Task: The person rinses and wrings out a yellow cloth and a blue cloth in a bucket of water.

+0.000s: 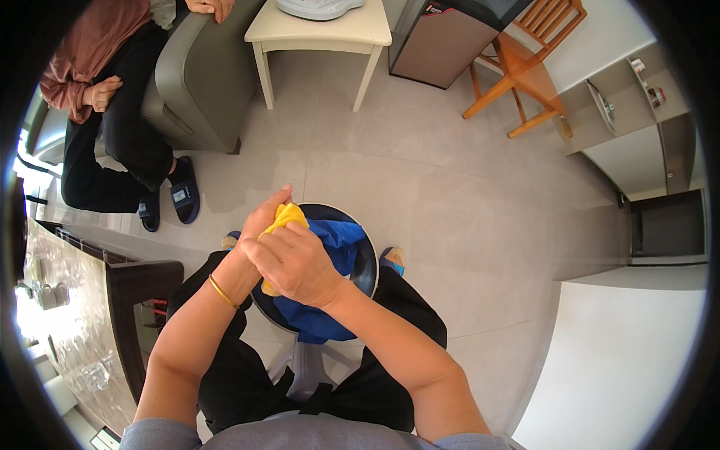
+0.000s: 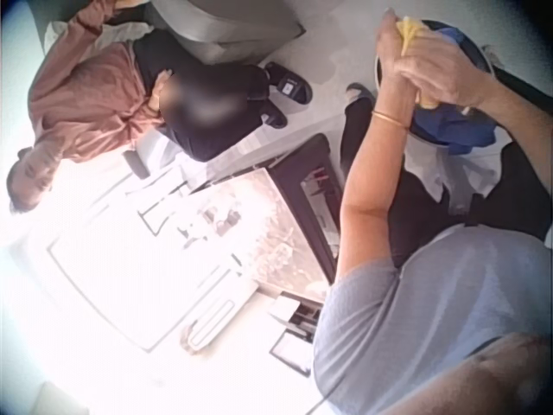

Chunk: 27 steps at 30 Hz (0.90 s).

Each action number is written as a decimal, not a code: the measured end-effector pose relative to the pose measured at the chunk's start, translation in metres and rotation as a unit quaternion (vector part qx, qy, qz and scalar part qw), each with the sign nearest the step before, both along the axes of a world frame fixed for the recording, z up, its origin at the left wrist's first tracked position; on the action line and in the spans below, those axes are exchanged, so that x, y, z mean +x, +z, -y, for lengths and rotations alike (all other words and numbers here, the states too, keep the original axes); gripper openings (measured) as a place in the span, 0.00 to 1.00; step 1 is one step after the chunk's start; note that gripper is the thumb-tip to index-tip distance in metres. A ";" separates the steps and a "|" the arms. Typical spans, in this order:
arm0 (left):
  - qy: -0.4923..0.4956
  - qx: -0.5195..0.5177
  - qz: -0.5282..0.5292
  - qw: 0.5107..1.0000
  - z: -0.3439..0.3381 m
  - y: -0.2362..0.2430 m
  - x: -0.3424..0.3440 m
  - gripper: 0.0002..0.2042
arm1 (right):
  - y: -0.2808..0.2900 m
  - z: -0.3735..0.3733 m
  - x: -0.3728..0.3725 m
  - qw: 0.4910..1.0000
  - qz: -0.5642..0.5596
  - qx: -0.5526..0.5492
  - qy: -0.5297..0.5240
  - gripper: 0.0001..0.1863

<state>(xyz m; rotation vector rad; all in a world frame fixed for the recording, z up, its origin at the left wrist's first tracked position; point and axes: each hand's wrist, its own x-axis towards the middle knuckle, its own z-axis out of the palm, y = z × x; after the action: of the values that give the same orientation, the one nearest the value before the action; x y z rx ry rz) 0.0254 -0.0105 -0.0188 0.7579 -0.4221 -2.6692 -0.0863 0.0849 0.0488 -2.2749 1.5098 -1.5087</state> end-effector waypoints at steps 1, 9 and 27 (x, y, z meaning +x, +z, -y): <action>0.021 -0.028 0.045 0.998 -0.008 0.019 -0.008 0.15 | -0.003 0.000 -0.005 1.000 -0.012 0.007 -0.012 0.11; 0.053 -0.060 0.079 0.994 -0.026 0.080 -0.021 0.13 | 0.004 0.009 -0.026 0.986 0.106 0.013 -0.129 0.05; 0.035 0.025 0.128 0.991 -0.007 0.046 -0.015 0.17 | 0.001 -0.006 0.018 1.000 -0.023 -0.004 -0.002 0.11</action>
<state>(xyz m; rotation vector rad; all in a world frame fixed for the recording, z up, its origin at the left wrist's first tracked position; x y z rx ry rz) 0.0100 -0.0036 0.0273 1.1170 -0.3834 -2.5333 -0.0687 0.0911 0.0499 -2.3286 1.5241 -1.4770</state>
